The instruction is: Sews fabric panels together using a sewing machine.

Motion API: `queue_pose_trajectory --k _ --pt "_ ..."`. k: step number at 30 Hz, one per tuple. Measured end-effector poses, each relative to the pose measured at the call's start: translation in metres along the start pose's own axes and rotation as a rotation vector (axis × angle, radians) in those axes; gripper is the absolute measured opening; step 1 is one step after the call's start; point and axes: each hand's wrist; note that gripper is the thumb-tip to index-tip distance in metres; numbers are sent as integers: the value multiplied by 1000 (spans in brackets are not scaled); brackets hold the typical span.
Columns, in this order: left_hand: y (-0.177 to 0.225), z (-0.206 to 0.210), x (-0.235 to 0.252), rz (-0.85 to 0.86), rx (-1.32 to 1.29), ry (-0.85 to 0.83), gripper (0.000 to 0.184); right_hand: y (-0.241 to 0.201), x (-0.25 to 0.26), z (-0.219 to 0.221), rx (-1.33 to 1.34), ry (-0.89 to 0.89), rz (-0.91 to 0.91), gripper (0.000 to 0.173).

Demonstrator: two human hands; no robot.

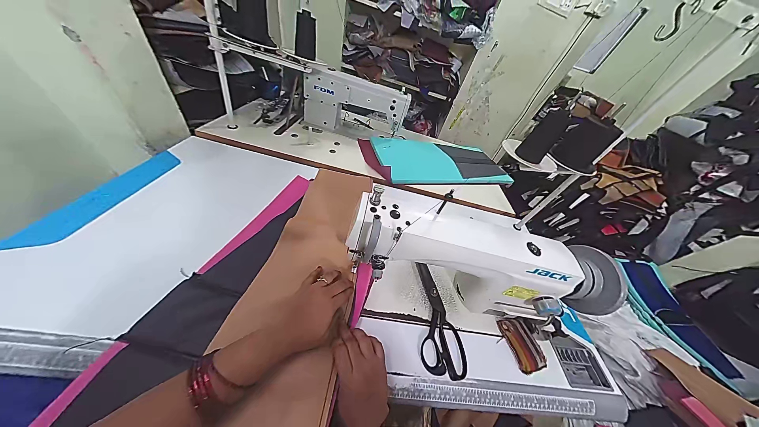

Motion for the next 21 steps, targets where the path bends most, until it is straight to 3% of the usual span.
queue_pose_trajectory --k 2,5,7,11,16,21 --pt "-4 -3 4 -3 -1 -37 43 0 6 1 -1 -26 4 23" --pt "-10 12 1 178 146 325 27 2 15 4 -22 -23 -10 22" --pt "-11 16 0 217 186 408 22 4 19 6 -29 -16 -7 22" --pt "-6 -4 7 61 101 128 25 8 28 7 20 -72 32 23" --pt "-9 -21 26 -69 43 -65 27 14 47 7 27 -156 97 24" --pt "-13 -22 30 -124 -41 -100 29 20 59 10 31 -251 151 24"
Point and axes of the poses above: each hand's wrist, its own x-axis towards the middle knuckle, its own z-axis out of the palm, y = z × x, and after that the axes turned 8 degrees about z, right-handed
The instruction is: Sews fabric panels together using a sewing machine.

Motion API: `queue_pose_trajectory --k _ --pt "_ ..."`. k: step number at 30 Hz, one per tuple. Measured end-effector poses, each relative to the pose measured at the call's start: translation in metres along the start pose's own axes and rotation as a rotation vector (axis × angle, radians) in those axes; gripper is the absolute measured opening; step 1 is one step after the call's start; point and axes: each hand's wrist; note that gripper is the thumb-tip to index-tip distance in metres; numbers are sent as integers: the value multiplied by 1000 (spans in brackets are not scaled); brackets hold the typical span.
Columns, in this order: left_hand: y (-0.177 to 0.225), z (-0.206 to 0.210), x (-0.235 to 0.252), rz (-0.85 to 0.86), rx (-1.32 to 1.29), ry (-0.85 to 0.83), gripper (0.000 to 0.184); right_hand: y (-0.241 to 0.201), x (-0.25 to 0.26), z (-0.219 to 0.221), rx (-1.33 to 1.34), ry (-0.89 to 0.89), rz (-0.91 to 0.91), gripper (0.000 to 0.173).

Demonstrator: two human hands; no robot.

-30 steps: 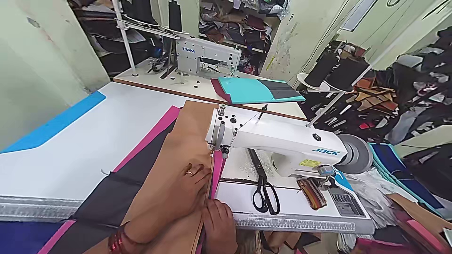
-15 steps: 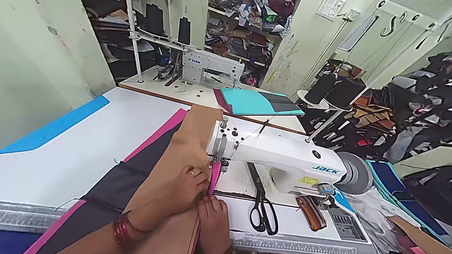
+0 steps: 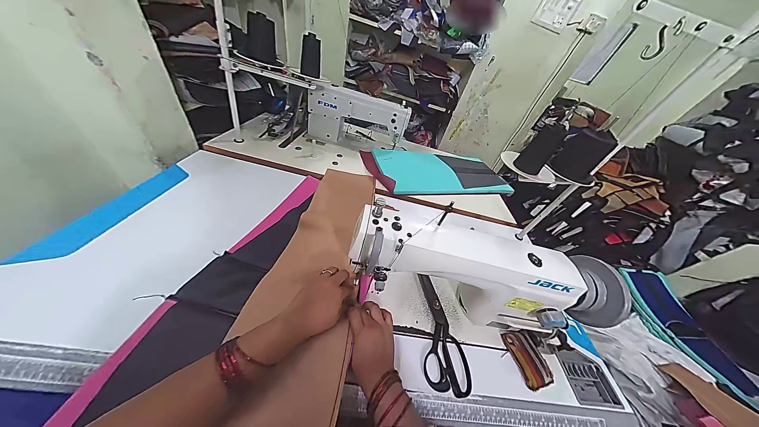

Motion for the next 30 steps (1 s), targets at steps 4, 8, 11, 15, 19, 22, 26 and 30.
queue_pose_trajectory --k 4,8,11,15,19,22,26,30 --pt "2 0 -1 -68 -23 -1 33 3 10 5 4 -5 8 24" --pt "-5 10 3 -55 2 129 34 4 20 11 8 20 41 22" --pt "-11 14 8 -39 16 198 33 4 28 10 4 -32 58 22" --pt "-19 15 5 -28 -65 227 34 5 28 7 14 -96 78 27" --pt "-16 0 -47 -316 -111 189 62 9 -7 -2 163 -176 115 46" --pt "-10 2 -117 -552 -33 346 90 7 -59 -3 204 24 -49 38" --pt "5 7 -165 -654 -118 302 74 -6 -97 3 189 199 -138 27" --pt "3 14 -158 -634 -101 280 47 -8 -89 4 98 276 -264 28"
Point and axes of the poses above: each hand's wrist, its own x-axis towards the middle knuckle, its own z-axis out of the palm, y = z × x, and after that the axes turned 8 degrees about z, right-handed
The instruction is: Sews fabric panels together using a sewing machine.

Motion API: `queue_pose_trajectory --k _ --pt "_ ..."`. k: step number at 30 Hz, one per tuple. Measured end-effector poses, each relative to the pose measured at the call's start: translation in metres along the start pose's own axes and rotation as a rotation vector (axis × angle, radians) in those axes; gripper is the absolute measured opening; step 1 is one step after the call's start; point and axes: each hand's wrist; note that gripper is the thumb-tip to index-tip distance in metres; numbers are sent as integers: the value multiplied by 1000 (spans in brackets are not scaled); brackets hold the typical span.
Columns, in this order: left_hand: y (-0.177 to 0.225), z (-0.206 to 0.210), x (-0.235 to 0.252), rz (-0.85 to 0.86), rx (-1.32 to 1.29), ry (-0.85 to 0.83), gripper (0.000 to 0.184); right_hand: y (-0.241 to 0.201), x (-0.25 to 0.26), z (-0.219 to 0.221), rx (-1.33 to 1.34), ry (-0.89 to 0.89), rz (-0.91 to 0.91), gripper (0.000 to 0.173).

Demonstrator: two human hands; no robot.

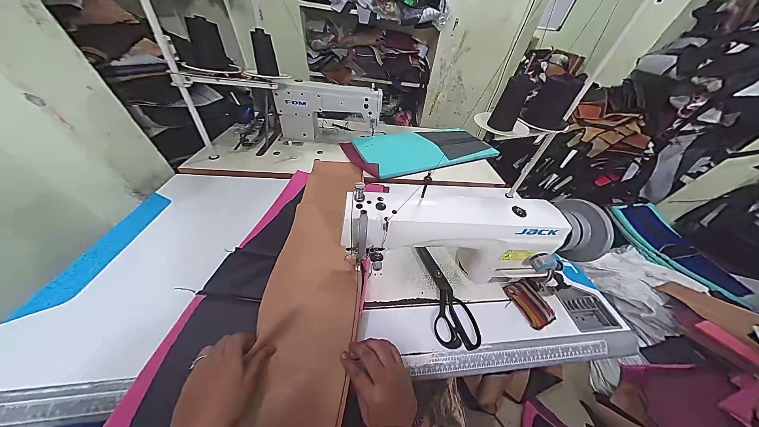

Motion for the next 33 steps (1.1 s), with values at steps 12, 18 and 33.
queue_pose_trajectory --k 12,18,33 --pt "-21 -26 43 4 -179 139 35 -16 22 -8 151 -360 -76 59" --pt "-37 -9 35 -1 -140 254 45 -23 3 12 27 -218 -124 54" --pt "69 13 53 749 142 -231 39 -32 18 24 -32 43 -141 26"
Point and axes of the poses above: each hand's wrist, its own x-axis towards the middle knuckle, its own z-axis out of the palm, y = z × x, and after that the axes turned 8 degrees about z, right-handed
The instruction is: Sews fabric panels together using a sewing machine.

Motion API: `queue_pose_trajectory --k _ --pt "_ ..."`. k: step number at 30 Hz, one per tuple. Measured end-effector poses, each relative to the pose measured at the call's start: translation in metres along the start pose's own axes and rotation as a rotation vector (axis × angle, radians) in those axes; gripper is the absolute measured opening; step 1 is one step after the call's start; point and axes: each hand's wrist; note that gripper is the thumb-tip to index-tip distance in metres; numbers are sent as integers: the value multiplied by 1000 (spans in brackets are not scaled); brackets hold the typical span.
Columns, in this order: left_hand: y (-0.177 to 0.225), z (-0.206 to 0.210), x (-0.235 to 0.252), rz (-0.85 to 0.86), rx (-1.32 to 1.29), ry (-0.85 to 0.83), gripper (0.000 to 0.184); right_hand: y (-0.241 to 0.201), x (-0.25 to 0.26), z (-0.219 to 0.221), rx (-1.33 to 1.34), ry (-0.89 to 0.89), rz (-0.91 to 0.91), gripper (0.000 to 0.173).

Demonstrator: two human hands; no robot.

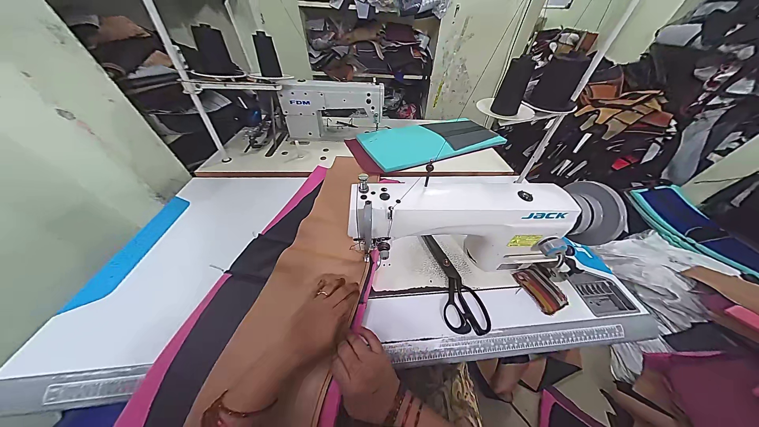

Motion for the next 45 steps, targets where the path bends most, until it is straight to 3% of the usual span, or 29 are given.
queue_pose_trajectory --k 3,10,15,23,28,34,41,45 --pt "-14 31 5 111 67 198 37 8 -2 -17 -13 18 43 26" --pt "0 25 16 -24 90 72 36 9 -9 -20 -36 -32 106 25" --pt "7 9 25 -152 36 -137 43 11 -3 -18 -45 -56 151 25" --pt "3 12 46 -205 49 -99 41 25 7 -16 -66 -104 240 23" --pt "-1 24 49 -104 59 189 27 37 11 -14 -55 -142 263 22" --pt "0 6 62 -231 44 -88 34 47 24 -9 -30 -169 323 23" --pt "-8 12 60 -158 5 103 27 64 43 -6 40 -312 427 29" --pt "-6 5 70 -307 -3 -50 33 75 56 -9 122 -503 528 35"
Point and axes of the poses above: each hand's wrist, its own x-axis towards the middle knuckle, its own z-axis out of the palm, y = z × x, and after that the axes turned 8 degrees about z, right-handed
